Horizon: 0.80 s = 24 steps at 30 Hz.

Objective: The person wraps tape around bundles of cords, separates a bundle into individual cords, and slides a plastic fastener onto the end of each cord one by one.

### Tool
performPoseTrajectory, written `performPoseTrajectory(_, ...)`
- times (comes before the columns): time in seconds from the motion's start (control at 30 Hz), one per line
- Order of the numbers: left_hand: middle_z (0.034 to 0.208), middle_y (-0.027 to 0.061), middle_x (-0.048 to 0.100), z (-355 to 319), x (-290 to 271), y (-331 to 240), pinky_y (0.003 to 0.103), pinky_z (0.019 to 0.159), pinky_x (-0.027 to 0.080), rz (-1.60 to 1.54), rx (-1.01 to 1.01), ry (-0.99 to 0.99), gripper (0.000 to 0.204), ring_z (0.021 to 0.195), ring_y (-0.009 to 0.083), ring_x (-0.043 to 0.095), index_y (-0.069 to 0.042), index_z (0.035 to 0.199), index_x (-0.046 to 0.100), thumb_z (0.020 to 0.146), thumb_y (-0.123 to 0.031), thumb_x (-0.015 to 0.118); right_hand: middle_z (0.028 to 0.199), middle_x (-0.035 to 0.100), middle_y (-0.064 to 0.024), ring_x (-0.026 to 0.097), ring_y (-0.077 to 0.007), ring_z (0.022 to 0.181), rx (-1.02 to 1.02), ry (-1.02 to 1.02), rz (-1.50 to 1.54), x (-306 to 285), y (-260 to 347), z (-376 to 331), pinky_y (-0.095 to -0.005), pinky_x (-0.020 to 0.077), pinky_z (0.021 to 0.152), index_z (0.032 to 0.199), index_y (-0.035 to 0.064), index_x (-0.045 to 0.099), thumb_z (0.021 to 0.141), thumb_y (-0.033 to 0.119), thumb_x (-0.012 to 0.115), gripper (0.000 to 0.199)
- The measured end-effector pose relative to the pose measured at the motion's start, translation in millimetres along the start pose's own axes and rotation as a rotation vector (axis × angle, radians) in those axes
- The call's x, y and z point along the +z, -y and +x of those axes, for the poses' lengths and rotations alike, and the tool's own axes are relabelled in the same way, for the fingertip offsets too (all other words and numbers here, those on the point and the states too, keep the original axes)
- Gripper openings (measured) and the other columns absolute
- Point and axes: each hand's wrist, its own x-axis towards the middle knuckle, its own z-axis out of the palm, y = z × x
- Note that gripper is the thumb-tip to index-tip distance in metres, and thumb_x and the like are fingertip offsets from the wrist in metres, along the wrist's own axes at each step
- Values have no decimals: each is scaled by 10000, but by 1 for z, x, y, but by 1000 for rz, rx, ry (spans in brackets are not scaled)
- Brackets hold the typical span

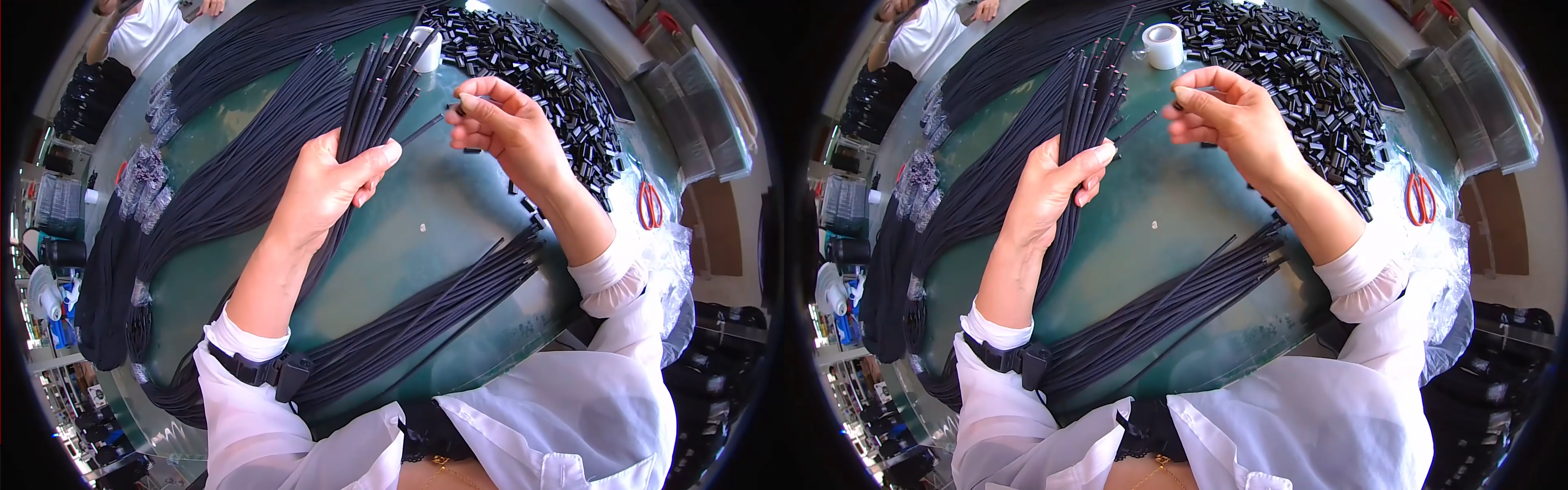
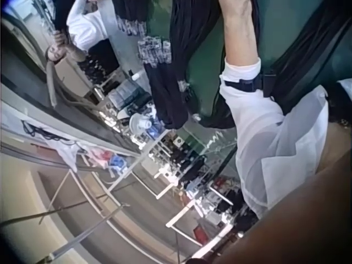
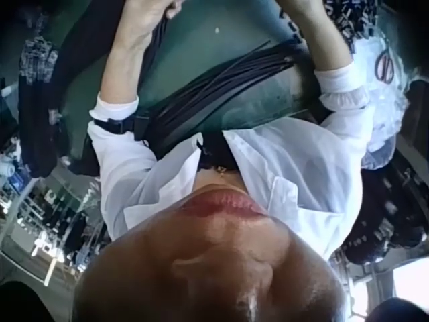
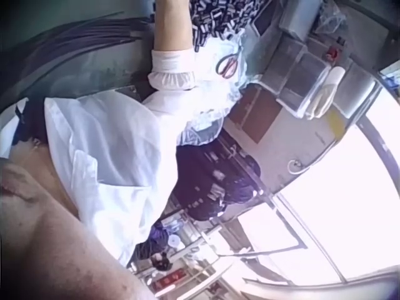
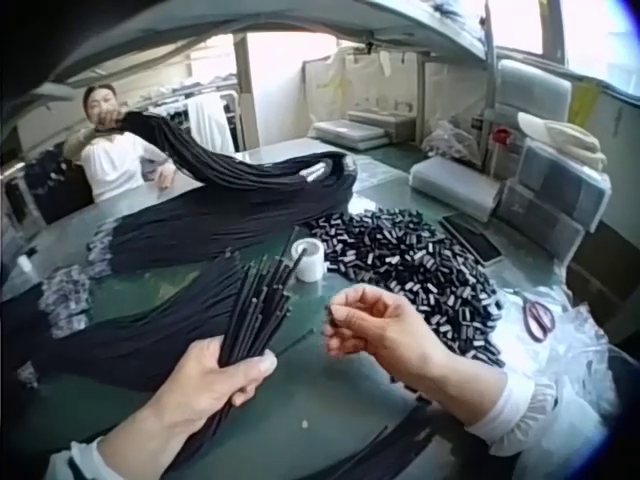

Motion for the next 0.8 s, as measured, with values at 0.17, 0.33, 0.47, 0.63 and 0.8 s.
performPoseTrajectory(0.17,595,-38,484,-3,0,-4,180,454,341,-37,-7,-16,173,499,24,422,-76,744,541,821,-185,652,796,594,-29,569,-86,633,-27,36,-156,-2,5,-4,-222,509,636,972,28,586,872,174,607,178)
performPoseTrajectory(0.33,591,-40,479,-3,2,-7,182,448,336,-45,-15,-7,171,493,23,418,-75,735,538,815,-173,654,788,594,-26,567,-81,639,-46,86,-191,-5,8,-5,-218,494,618,920,27,611,859,175,628,161)
performPoseTrajectory(0.47,585,-43,471,-1,3,-6,187,437,325,28,-2,10,167,481,25,411,-66,736,540,812,-161,654,786,593,-27,563,-80,640,-72,108,-245,-7,9,-5,-222,495,616,877,21,616,849,153,634,136)
performPoseTrajectory(0.63,606,-38,491,-7,-1,-9,189,439,325,43,0,97,161,474,32,411,-38,808,573,805,-174,660,771,591,-33,569,-90,647,-215,196,-456,-7,16,-7,-226,497,600,834,5,604,836,87,625,85)
performPoseTrajectory(0.8,610,-41,486,-4,-10,2,194,449,323,-133,-4,162,173,500,31,418,-42,813,577,801,-187,672,736,585,-36,579,-104,623,2,245,-257,8,8,-9,-215,492,565,808,2,575,840,96,625,111)
